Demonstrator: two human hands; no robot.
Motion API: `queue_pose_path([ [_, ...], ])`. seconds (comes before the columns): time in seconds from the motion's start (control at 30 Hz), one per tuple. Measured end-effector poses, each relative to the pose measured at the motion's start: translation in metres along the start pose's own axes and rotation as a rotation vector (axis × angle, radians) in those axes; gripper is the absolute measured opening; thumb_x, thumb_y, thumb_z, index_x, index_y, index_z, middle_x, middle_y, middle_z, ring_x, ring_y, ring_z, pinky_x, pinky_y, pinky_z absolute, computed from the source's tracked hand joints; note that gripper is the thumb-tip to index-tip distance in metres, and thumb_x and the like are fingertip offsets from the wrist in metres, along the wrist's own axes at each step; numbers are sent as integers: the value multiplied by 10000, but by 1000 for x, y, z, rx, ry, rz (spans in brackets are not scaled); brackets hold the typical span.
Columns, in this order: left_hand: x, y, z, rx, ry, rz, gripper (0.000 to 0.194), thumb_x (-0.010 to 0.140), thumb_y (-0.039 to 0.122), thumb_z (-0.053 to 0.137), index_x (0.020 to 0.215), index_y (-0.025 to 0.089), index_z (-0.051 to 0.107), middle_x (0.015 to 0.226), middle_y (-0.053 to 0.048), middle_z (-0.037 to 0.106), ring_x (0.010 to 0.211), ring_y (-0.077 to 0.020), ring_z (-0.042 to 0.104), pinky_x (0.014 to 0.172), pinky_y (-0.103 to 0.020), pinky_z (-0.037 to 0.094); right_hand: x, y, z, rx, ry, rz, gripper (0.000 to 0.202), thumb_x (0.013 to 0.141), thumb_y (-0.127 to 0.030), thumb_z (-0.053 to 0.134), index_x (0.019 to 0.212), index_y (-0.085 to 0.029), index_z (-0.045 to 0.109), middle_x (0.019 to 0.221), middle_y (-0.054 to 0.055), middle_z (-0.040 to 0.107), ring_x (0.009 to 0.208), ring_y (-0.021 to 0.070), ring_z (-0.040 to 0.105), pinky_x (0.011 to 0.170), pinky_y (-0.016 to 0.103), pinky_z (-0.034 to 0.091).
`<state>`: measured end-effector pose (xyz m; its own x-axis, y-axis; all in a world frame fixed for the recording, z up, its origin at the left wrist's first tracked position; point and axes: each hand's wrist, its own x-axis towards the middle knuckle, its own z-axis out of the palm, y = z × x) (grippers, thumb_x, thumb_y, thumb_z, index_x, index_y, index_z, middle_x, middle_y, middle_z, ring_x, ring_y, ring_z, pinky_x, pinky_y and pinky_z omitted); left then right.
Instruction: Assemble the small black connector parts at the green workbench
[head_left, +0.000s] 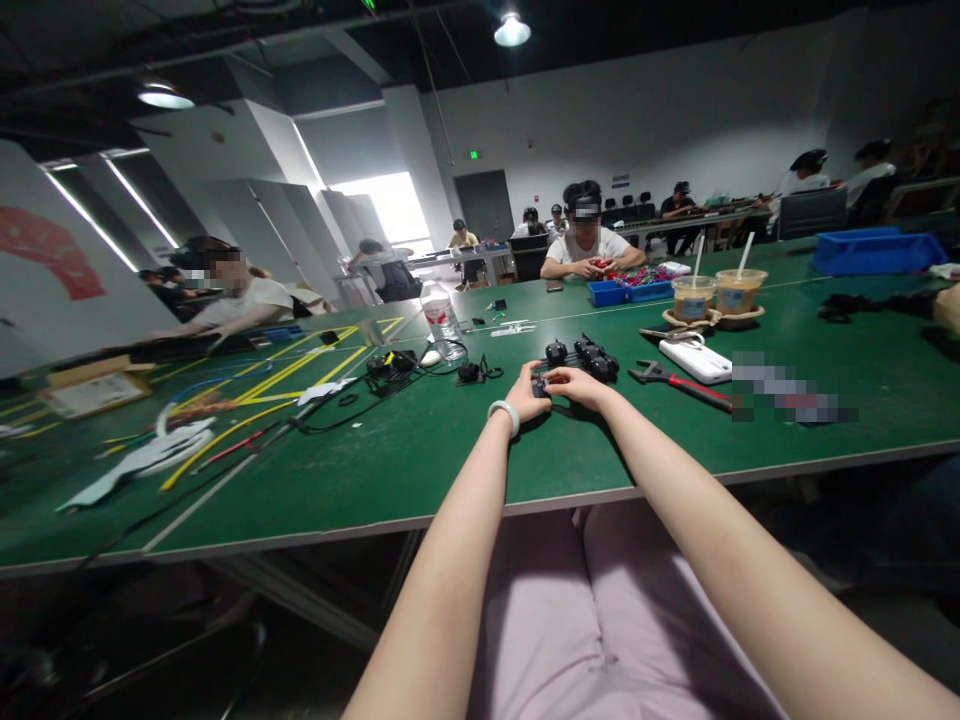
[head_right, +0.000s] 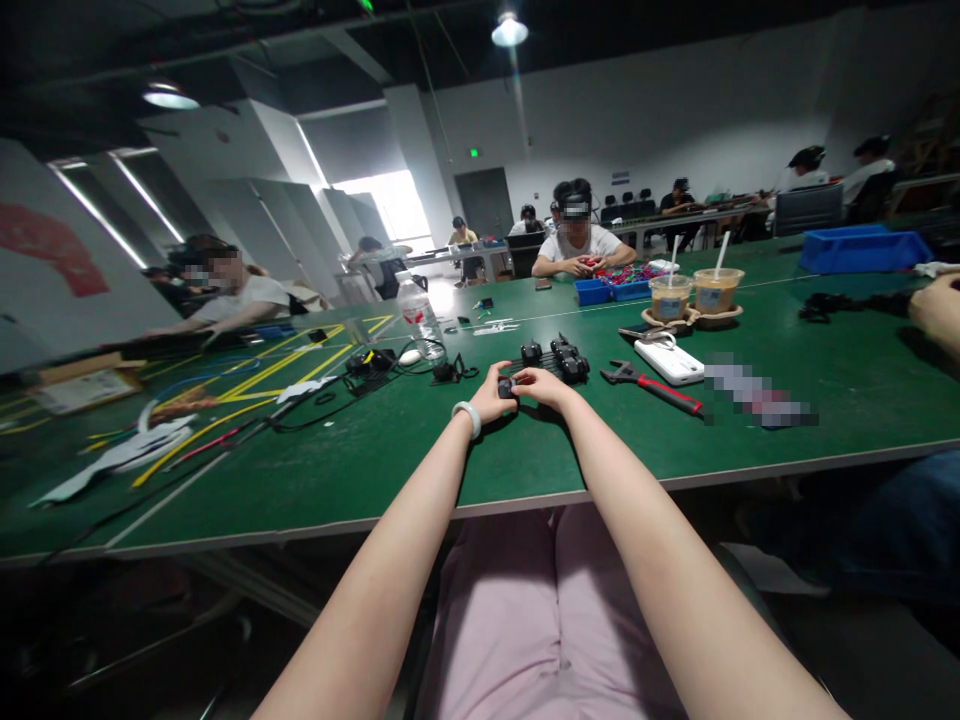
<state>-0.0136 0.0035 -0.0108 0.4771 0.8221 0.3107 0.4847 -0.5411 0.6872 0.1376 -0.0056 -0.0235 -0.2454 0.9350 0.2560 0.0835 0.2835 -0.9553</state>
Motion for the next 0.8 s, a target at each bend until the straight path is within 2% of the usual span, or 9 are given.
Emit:
queue_pose_path([
  [0.33,-1,1,0,-18,26,5,790,459,79,589,1173,166,261,907,-46,448,743,-122,457,704,-295,411,6,8,-1,-97,-24,-49,244,658,-262,558,870,-144,589,892,65,601,803,141,533,810,323,376],
  [0.63,-1,0,0,-18,12,-8,801,468,92,587,1188,173,245,924,-52,449,655,-90,452,673,-298,422,7,10,-2,-209,5,-32,265,687,-333,514,857,-147,597,865,61,605,777,147,528,771,303,384],
  [0.8,0,-2,1,-5,14,9,796,472,95,586,1188,174,247,942,-59,453,664,-93,459,689,-310,421,7,10,-1,-282,29,-34,275,708,-378,478,784,-148,607,801,54,605,743,147,517,722,281,384],
])
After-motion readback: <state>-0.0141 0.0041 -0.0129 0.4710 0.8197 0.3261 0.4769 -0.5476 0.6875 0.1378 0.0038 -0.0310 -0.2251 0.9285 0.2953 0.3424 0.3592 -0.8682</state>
